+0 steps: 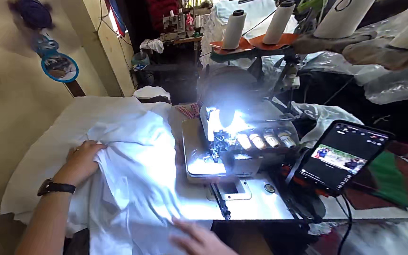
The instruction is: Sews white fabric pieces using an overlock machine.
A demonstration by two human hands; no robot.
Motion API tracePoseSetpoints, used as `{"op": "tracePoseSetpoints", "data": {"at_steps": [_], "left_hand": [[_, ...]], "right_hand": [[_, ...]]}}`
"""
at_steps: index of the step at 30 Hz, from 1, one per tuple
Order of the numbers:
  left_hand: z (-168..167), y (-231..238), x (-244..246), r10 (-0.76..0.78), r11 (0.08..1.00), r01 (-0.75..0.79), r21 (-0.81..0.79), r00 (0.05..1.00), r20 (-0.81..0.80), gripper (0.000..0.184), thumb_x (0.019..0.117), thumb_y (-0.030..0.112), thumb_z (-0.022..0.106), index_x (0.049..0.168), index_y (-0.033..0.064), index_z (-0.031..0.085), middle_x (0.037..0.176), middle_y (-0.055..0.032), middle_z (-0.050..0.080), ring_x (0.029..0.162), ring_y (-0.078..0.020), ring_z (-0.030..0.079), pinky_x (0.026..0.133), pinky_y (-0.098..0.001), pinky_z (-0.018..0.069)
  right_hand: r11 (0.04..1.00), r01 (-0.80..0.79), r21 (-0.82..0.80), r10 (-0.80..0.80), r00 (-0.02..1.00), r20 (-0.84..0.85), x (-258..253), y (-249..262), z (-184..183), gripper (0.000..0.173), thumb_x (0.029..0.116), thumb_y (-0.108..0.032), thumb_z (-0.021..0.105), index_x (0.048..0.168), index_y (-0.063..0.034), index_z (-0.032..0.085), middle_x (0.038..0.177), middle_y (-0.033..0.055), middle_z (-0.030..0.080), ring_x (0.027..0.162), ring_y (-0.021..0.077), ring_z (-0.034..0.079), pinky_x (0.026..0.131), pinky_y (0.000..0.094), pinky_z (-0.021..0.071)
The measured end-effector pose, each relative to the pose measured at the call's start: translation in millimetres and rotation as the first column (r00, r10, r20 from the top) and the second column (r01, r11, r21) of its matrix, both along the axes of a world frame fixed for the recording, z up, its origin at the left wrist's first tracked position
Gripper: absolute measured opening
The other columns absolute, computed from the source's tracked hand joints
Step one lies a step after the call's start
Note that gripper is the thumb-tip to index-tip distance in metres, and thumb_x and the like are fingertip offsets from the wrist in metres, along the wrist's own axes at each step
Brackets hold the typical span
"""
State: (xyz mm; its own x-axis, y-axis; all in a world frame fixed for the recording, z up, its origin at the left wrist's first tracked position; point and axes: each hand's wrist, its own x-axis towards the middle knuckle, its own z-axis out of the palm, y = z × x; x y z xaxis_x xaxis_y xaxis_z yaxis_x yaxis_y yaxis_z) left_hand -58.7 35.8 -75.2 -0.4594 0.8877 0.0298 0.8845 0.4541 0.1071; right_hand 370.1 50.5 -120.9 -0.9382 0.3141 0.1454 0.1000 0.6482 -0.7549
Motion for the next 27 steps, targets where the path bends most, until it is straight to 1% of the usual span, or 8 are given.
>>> {"op": "tracePoseSetpoints", "data": {"at_steps": [4, 8, 11, 14, 17, 21, 25, 27], "left_hand": [[17, 10, 45, 0.028, 0.995, -0.041, -0.086, 0.989, -0.142, 0.049, 0.0859, 0.002, 0.072, 0.133, 0.0168, 0.069, 0.152, -0.0222, 0.049, 0.146, -0.0471, 0.036, 0.115, -0.077, 0.0164], [-21, 48, 135, -0.283, 0.944, 0.298, 0.143, 0.952, -0.112, 0.027, 0.0983, 0.01, 0.058, 0.12, 0.0091, 0.073, 0.13, -0.0159, 0.066, 0.121, -0.0378, 0.061, 0.104, -0.0603, 0.0463], [-54, 70, 212, -0.341, 0.917, 0.352, -0.188, 0.936, 0.088, 0.041, 0.1032, 0.031, 0.052, 0.132, 0.0051, 0.066, 0.147, -0.0142, 0.056, 0.143, -0.0316, 0.046, 0.124, -0.0585, 0.0175], [-93, 68, 232, -0.301, 0.917, 0.288, -0.274, 0.954, -0.003, 0.052, 0.1029, 0.038, 0.046, 0.141, 0.0054, 0.06, 0.163, -0.0118, 0.038, 0.156, -0.0322, 0.021, 0.123, -0.0649, -0.0003], [-110, 52, 223, -0.371, 0.928, 0.369, -0.047, 0.926, -0.063, 0.036, 0.097, 0.029, 0.062, 0.123, 0.0061, 0.072, 0.15, -0.0126, 0.056, 0.149, -0.0362, 0.037, 0.121, -0.0697, 0.0108], [-89, 39, 211, -0.519, 0.825, 0.44, 0.355, 0.838, 0.167, 0.019, 0.0969, 0.021, 0.062, 0.108, 0.0082, 0.072, 0.117, -0.0067, 0.073, 0.125, -0.026, 0.064, 0.117, -0.073, 0.0198], [-54, 39, 201, -0.604, 0.797, 0.479, 0.369, 0.613, 0.509, 0.023, 0.1026, 0.021, 0.052, 0.112, 0.0092, 0.07, 0.106, -0.0018, 0.071, 0.111, -0.0114, 0.065, 0.121, -0.0488, 0.0308], [-46, 44, 198, -0.608, 0.793, 0.442, 0.419, 0.545, 0.576, 0.029, 0.1049, 0.03, 0.055, 0.105, 0.007, 0.073, 0.097, -0.0024, 0.07, 0.095, -0.0074, 0.064, 0.096, -0.0308, 0.0483]], "right_hand": [[0.966, 0.152, 0.211, -0.197, 0.957, 0.212, -33, 39, -80, 0.064, 0.09, -0.026, 0.077, 0.146, -0.0041, 0.056, 0.157, 0.0217, 0.045, 0.148, 0.0425, 0.037, 0.118, 0.0679, 0.026], [0.923, 0.215, 0.32, -0.259, 0.961, 0.101, -35, 31, -102, 0.068, 0.084, -0.023, 0.082, 0.145, -0.006, 0.057, 0.155, 0.0182, 0.049, 0.146, 0.0389, 0.043, 0.116, 0.0663, 0.0328], [0.913, 0.212, 0.347, -0.255, 0.964, 0.081, -32, 29, -104, 0.068, 0.0828, -0.022, 0.083, 0.144, -0.0069, 0.058, 0.155, 0.017, 0.05, 0.146, 0.0373, 0.044, 0.116, 0.0648, 0.0334], [0.929, 0.198, 0.314, -0.221, 0.974, 0.041, -26, 35, -104, 0.057, 0.0828, -0.017, 0.082, 0.137, -0.0083, 0.064, 0.15, 0.0155, 0.056, 0.144, 0.0365, 0.046, 0.116, 0.0629, 0.0346], [0.902, 0.368, 0.227, -0.357, 0.93, -0.093, -20, 42, -110, 0.042, 0.0889, -0.015, 0.075, 0.13, -0.0078, 0.069, 0.141, 0.0174, 0.062, 0.134, 0.0364, 0.057, 0.113, 0.0603, 0.042], [0.697, 0.701, 0.15, -0.697, 0.712, -0.09, -24, 53, -96, 0.053, 0.0877, -0.033, 0.077, 0.13, -0.0028, 0.068, 0.119, 0.0192, 0.07, 0.112, 0.0422, 0.065, 0.095, 0.0643, 0.0502], [0.67, 0.515, -0.534, -0.639, 0.767, -0.061, -34, 65, -75, 0.02, 0.0934, -0.014, 0.068, 0.111, -0.0081, 0.072, 0.1, -0.0006, 0.072, 0.091, 0.0064, 0.068, 0.084, 0.0263, 0.0576], [0.615, 0.382, -0.689, -0.649, 0.742, -0.168, -38, 65, -67, 0.01, 0.0954, -0.01, 0.067, 0.104, -0.0062, 0.07, 0.091, -0.0007, 0.071, 0.081, 0.0052, 0.067, 0.075, 0.0232, 0.0574]]}}
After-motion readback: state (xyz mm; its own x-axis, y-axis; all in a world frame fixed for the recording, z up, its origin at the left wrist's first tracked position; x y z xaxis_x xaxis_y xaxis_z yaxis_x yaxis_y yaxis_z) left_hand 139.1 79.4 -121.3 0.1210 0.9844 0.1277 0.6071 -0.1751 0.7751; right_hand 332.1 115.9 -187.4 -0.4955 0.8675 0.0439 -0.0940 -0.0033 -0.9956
